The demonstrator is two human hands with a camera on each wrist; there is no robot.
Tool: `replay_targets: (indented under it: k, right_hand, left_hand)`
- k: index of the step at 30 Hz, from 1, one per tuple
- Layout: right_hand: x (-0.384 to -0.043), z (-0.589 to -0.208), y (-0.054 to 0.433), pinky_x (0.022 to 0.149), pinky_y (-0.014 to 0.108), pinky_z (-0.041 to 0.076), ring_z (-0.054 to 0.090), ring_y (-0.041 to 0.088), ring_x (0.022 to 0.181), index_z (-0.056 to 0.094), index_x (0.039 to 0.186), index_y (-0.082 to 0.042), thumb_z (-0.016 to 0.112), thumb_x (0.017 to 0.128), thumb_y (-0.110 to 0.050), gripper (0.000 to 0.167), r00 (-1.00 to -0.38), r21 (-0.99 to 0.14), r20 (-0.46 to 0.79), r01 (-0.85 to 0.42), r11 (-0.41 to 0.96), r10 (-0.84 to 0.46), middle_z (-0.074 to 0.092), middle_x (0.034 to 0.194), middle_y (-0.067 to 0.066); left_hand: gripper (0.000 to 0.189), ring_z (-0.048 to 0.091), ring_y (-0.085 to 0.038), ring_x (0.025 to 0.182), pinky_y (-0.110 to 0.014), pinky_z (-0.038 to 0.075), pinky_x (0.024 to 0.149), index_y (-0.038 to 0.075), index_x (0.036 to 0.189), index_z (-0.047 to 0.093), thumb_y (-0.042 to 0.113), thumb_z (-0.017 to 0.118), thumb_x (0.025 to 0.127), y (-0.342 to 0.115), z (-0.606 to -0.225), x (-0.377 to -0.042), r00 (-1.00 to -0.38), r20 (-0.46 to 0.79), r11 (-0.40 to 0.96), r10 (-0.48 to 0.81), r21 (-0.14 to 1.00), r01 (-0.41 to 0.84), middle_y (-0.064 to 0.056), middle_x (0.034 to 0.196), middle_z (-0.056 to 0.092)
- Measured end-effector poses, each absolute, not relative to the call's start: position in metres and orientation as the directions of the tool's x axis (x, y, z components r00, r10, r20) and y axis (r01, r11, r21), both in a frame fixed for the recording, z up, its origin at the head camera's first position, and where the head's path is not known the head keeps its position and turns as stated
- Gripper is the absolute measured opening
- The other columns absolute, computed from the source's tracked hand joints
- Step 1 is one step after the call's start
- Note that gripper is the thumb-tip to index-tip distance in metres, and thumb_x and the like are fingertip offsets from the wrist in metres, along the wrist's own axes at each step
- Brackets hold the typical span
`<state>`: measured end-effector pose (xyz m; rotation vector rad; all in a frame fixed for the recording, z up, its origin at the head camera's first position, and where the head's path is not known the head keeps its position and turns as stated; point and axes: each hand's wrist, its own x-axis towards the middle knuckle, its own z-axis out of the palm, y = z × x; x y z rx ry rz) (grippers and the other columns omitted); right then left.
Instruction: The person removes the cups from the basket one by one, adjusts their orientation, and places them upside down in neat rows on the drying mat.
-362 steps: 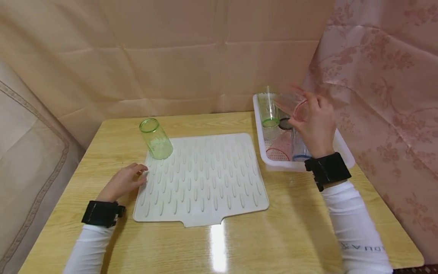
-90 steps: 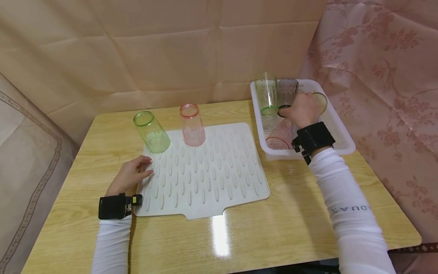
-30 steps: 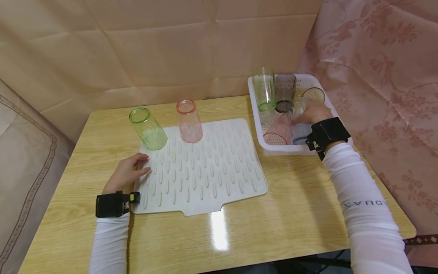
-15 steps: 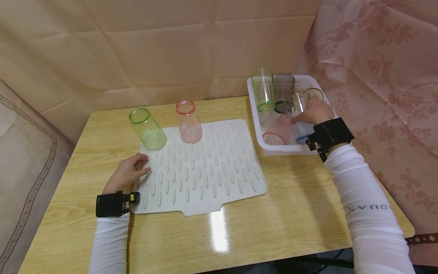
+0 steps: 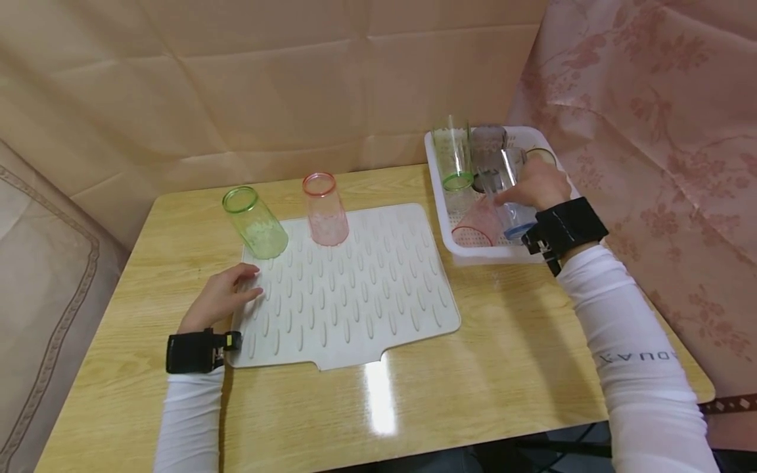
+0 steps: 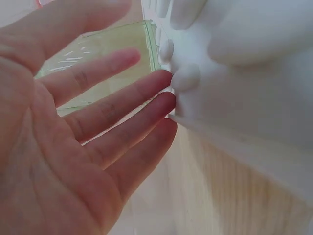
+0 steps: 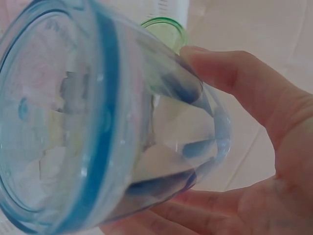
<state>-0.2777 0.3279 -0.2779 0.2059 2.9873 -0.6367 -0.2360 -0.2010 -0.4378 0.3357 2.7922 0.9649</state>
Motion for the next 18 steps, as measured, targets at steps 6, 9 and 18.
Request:
replay_targets:
  k: [6,9,18]
  right_hand:
    - [-0.279,-0.273,0.325,0.086,0.066,0.038,0.045,0.056,0.106,0.020,0.142,0.012,0.078,0.078,-0.032,0.097,-0.989,-0.410,-0.105,0.134,0.902,0.100,0.042,0.127,0.039]
    - [-0.279,-0.270,0.323,0.089,0.067,0.036,0.043,0.057,0.110,0.017,0.143,0.012,0.077,0.079,-0.033,0.099,-0.990,-0.418,-0.110,0.129,0.899,0.091,0.039,0.131,0.038]
    - [-0.282,-0.265,0.312,0.083,0.062,0.041,0.046,0.047,0.104,0.034,0.131,0.017,0.078,0.078,-0.036,0.087,-0.994,-0.403,-0.106,0.078,0.912,0.038,0.045,0.119,0.034]
  left_hand:
    - [0.042,0.053,-0.038,0.113,-0.054,0.040,0.098,-0.004,0.127,0.054,0.014,0.067,0.091,-0.197,-0.433,-0.236,-0.955,-0.062,0.743,0.291,0.643,0.184,-0.025,0.121,0.059]
    - [0.041,0.054,-0.039,0.113,-0.054,0.042,0.097,-0.004,0.126,0.055,0.014,0.066,0.092,-0.193,-0.430,-0.237,-0.946,-0.043,0.720,0.321,0.660,0.215,-0.025,0.121,0.059]
    - [0.039,0.054,-0.040,0.113,-0.055,0.041,0.096,-0.005,0.126,0.055,0.013,0.064,0.093,-0.180,-0.427,-0.241,-0.924,-0.010,0.697,0.382,0.659,0.282,-0.025,0.119,0.060]
